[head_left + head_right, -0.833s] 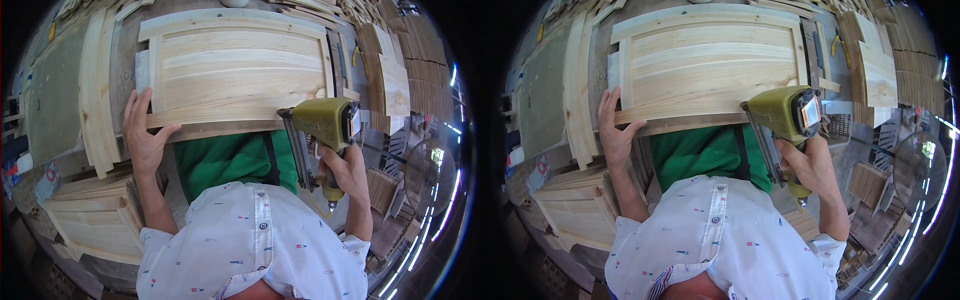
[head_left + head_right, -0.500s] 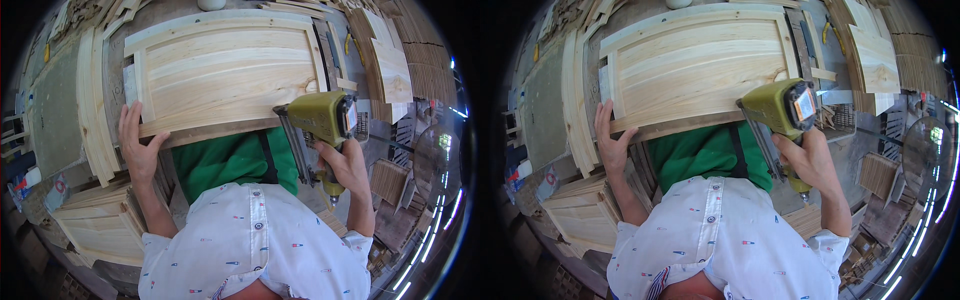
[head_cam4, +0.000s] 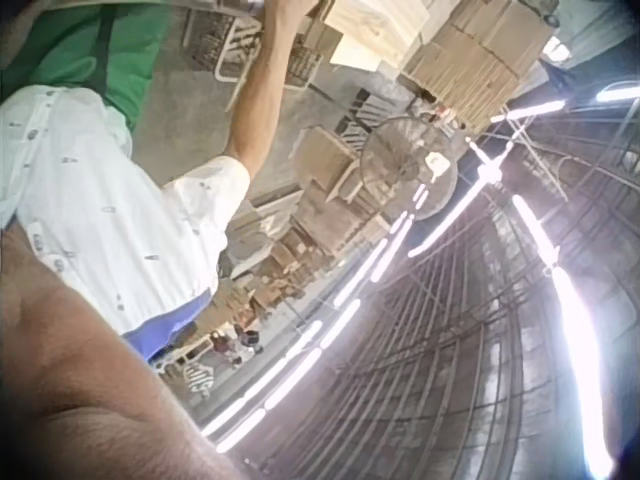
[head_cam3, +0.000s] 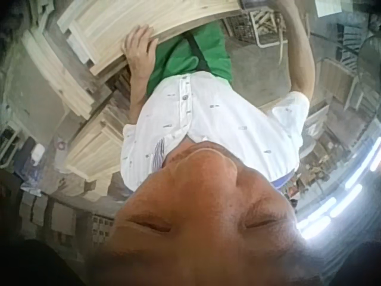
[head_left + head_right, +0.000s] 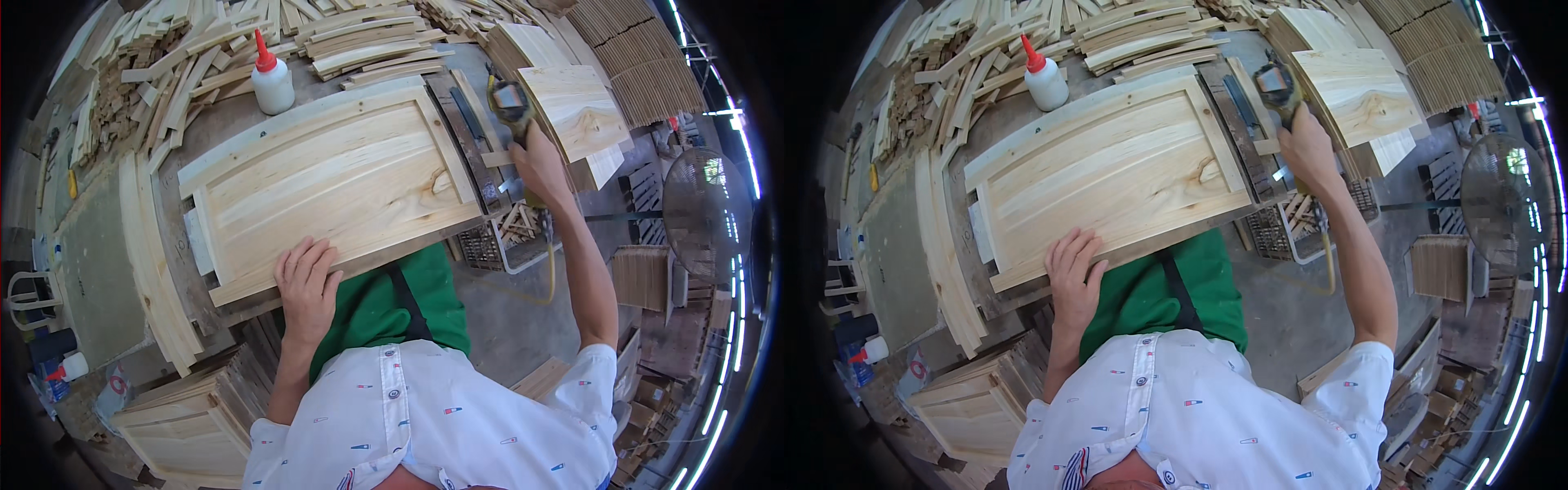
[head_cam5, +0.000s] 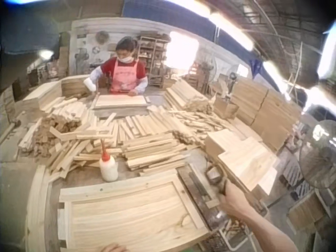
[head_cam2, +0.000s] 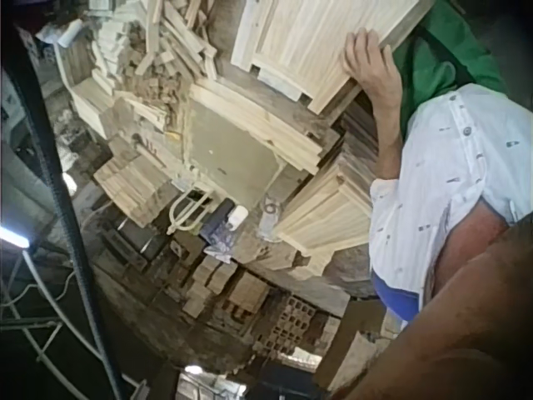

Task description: Assembling wooden panels by applying glue to slats and securing them with a pneumatic nail gun.

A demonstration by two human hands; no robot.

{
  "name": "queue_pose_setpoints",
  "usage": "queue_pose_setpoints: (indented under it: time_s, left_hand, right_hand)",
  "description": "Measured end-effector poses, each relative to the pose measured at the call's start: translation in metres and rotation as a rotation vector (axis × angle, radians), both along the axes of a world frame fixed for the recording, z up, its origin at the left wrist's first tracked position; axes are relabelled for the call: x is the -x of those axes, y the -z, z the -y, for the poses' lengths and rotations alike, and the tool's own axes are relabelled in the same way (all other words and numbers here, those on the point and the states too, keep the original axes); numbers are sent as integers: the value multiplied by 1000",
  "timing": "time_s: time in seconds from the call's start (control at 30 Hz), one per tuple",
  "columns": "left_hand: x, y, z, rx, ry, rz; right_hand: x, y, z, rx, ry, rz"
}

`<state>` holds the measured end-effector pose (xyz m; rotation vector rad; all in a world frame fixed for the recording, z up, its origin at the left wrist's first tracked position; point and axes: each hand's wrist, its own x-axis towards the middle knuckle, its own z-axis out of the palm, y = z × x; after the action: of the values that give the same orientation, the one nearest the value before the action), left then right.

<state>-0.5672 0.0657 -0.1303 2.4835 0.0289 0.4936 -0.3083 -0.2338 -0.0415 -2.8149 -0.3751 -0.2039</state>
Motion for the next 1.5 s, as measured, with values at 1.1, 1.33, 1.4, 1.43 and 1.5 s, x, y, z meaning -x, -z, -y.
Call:
queue_pose_setpoints:
  time_s: [1.1,1.33,1.4,1.43,1.5]
  left_hand:
    - [-4,2,82,2002,-161,-8]
    - [23,-23,101,1904,-309,137]
    - [48,-40,77,1661,-263,103]
    - [61,-48,64,1487,-284,182]
    - [99,-69,39,1397,-288,208]
  right_hand:
    - [60,26,-18,-339,-292,-26]
    - [48,47,-1,-734,-56,-395]
    - [41,43,-24,-824,-161,-351]
    - [43,40,-40,-942,-161,-384]
    - [59,31,-71,-1091,-317,-486]
